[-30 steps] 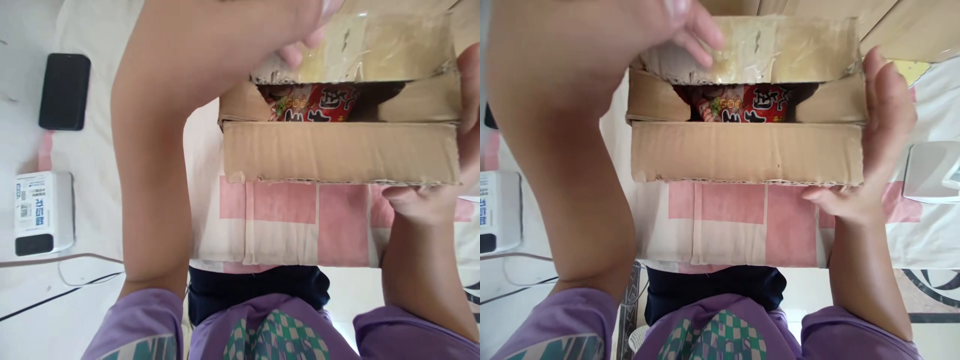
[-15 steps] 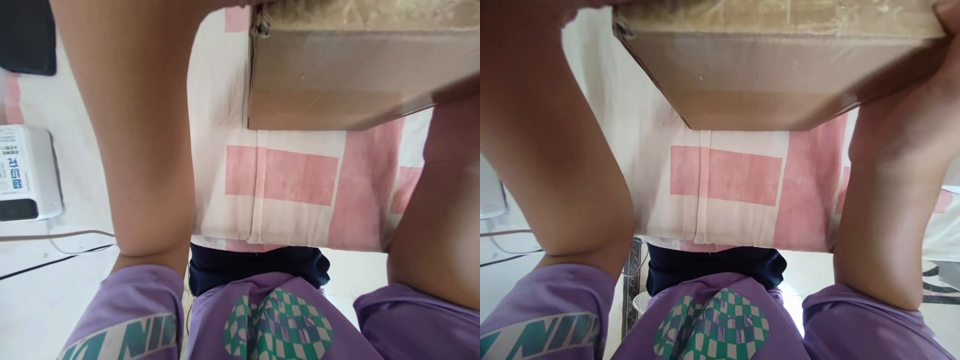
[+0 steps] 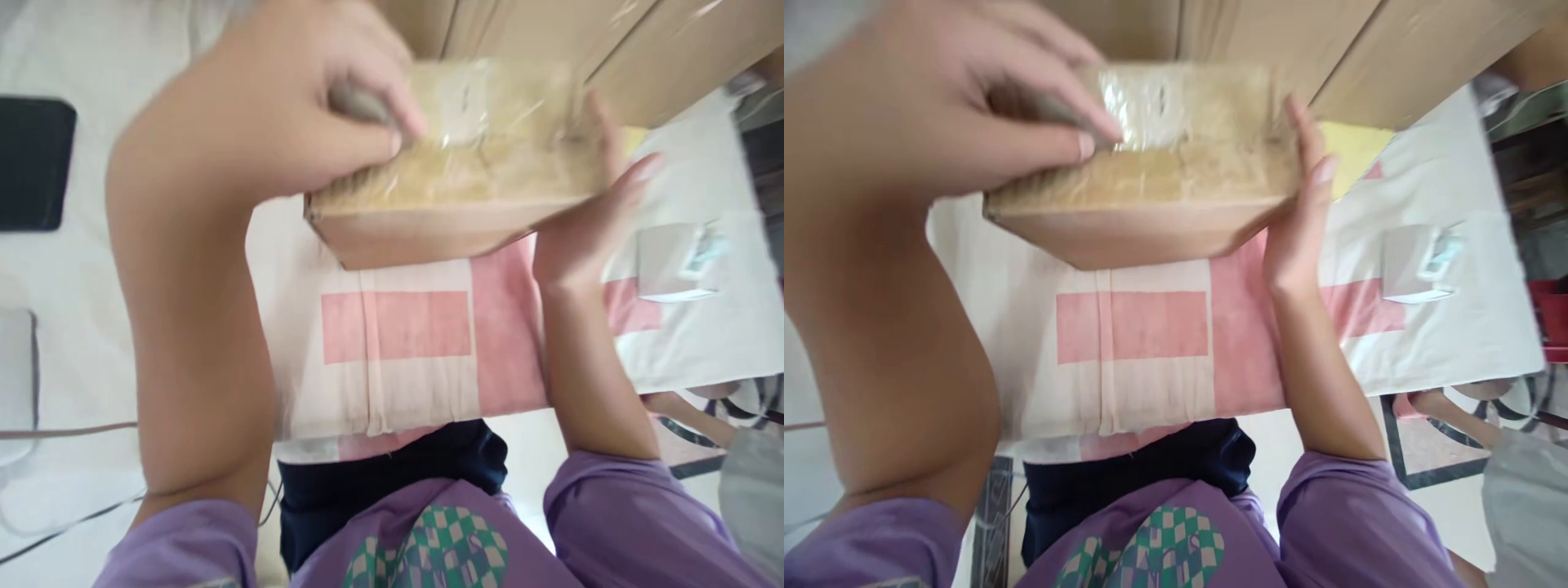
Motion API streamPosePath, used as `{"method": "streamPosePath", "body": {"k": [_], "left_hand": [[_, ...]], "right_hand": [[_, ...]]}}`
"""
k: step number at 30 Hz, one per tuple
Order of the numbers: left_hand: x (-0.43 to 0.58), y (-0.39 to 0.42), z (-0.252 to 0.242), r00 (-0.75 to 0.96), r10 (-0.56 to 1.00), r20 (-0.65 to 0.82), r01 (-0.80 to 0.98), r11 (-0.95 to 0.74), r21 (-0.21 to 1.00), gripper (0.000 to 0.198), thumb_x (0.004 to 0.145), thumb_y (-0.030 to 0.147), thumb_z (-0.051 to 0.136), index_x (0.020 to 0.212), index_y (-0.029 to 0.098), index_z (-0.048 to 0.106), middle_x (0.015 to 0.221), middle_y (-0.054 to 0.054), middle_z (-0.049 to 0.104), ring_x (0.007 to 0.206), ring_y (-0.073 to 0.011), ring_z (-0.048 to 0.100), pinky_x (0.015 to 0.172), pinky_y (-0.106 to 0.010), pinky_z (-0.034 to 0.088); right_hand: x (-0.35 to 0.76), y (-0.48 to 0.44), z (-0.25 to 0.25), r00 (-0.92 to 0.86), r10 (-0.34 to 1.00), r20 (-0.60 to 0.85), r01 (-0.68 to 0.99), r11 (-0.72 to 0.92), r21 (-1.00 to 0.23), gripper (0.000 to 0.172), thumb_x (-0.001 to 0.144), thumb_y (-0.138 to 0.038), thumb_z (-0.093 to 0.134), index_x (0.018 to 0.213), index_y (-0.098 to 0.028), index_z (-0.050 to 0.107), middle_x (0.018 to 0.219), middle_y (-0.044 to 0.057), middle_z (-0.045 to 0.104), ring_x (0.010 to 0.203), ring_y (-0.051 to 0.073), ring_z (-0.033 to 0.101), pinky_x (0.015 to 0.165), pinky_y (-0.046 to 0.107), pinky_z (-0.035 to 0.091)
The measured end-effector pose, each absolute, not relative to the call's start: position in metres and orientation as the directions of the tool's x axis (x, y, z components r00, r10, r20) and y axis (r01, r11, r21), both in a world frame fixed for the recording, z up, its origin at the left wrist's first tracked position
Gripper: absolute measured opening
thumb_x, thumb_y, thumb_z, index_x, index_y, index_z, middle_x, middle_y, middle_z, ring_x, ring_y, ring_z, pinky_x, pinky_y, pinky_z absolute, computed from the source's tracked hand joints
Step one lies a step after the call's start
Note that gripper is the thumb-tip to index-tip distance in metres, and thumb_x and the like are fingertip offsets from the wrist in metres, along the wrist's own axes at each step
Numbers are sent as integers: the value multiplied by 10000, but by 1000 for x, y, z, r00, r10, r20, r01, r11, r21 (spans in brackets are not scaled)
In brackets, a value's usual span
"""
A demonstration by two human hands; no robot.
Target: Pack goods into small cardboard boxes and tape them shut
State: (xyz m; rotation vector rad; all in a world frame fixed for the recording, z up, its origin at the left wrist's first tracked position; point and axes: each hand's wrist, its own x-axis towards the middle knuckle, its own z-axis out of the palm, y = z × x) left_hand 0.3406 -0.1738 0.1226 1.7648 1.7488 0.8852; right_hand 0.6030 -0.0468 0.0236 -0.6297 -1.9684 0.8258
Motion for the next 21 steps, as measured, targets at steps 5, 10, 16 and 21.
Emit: {"method": "streamPosePath", "body": {"k": [5, 10, 16, 21], "left_hand": [[334, -170, 121, 39, 982, 184, 756, -149, 637, 227, 897, 387, 629, 945, 259, 810, 1335, 1, 651, 1040, -280, 660, 1020, -530, 480], [334, -172, 119, -5, 985, 173, 766, -107, 634, 218, 883, 449, 672, 872, 278, 807, 1314, -10, 667, 1134, -321, 603, 1034, -533, 452], [333, -173, 116, 2, 981, 194, 746, -131, 653, 204, 864, 484, 702, 845, 305, 799, 1289, -12, 671, 1092, -330, 635, 956, -515, 502], [329, -172, 112, 52, 969, 240, 703, -207, 680, 208, 887, 494, 700, 820, 312, 779, 1217, -33, 700, 1174, -364, 627, 943, -490, 528]], "right_hand": [[637, -21, 25, -134, 777, 615, 467, 597, -653, 402, 1055, -534, 313, 1292, -321, 558, 1299, 93, 638, 1241, 298, 606, 1041, 551, 509], [665, 5, 17, -88, 903, 421, 676, 365, -640, 354, 946, -315, 403, 1220, -224, 608, 1266, 118, 652, 1219, 285, 610, 1024, 512, 502], [670, 31, -11, -51, 984, 173, 872, 129, -472, 546, 848, -312, 536, 1384, -236, 603, 1573, 130, 458, 1464, 390, 338, 1181, 658, 270], [665, 26, -8, -87, 994, 73, 947, 105, -303, 500, 921, -461, 466, 1344, -272, 653, 1530, 118, 505, 1436, 442, 310, 1164, 714, 185]]}}
